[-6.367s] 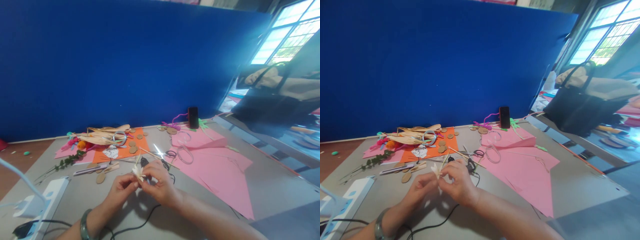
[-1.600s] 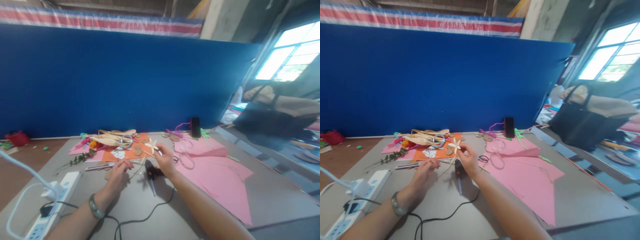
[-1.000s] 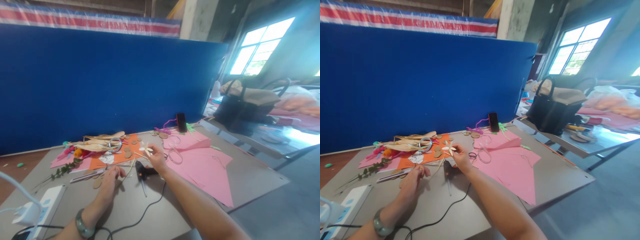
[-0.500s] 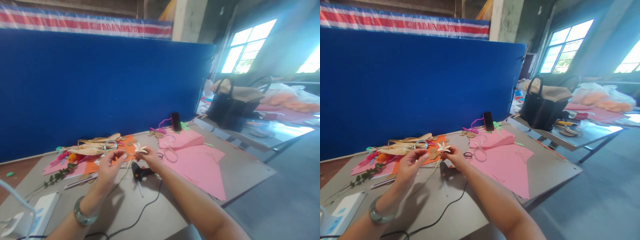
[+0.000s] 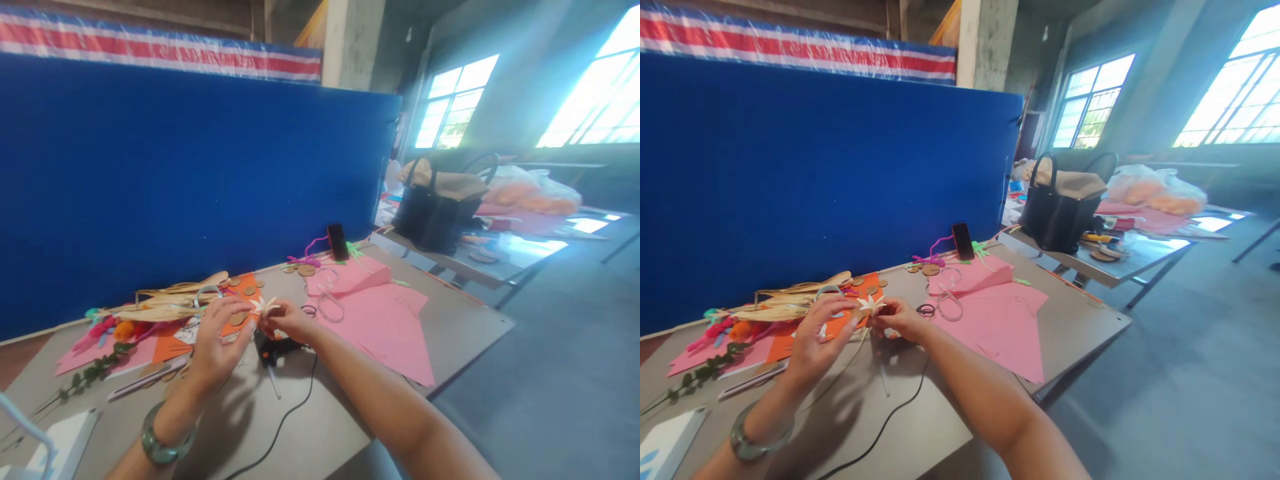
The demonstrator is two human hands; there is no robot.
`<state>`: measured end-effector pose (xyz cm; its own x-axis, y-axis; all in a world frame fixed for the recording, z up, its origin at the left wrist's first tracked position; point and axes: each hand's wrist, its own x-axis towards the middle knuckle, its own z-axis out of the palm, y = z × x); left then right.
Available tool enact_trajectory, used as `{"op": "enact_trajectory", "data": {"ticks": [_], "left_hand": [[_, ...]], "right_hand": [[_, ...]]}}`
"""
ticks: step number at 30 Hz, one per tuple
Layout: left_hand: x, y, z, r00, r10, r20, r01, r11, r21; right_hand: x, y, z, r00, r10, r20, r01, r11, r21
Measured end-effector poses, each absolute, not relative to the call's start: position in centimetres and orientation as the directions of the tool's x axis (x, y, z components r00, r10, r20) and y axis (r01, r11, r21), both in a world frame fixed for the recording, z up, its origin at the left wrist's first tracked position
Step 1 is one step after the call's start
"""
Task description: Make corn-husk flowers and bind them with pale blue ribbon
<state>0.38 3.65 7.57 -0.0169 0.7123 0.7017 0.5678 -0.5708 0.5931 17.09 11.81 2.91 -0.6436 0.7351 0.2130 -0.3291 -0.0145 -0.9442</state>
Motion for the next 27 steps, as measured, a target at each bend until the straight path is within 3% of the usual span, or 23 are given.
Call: {"op": "enact_trajectory", "data": {"ticks": [5, 10, 15, 27], "left_hand": [[0.7, 4.3, 6.3, -0.141, 0.841, 0.523, 0.478, -0.405, 0.78], [0.9, 5.0, 4.9, -0.107, 0.927, 0.36, 0.282, -0.319, 0.905], [1.1, 5.1, 4.4, -0.106, 0.943, 0.316, 0.169, -0.296, 0.94], [0.7, 5.3, 4.2, -0.035, 0.949, 0.312, 0.178, -0.302, 0.937]], "right_hand": [[17.2, 11.4, 3.8, -0.622, 0.743, 0.248, -0.356, 0.014, -0.934], [17.3, 11.1, 4.2, -0.649, 0.726, 0.229, -0.329, 0.004, -0.944], [17.4, 10.9, 4.0, -0.662, 0.725, 0.193, -0.27, 0.01, -0.963], [17.3, 10.8, 3.9, -0.613, 0.77, 0.175, -0.071, 0.167, -0.983]]}}
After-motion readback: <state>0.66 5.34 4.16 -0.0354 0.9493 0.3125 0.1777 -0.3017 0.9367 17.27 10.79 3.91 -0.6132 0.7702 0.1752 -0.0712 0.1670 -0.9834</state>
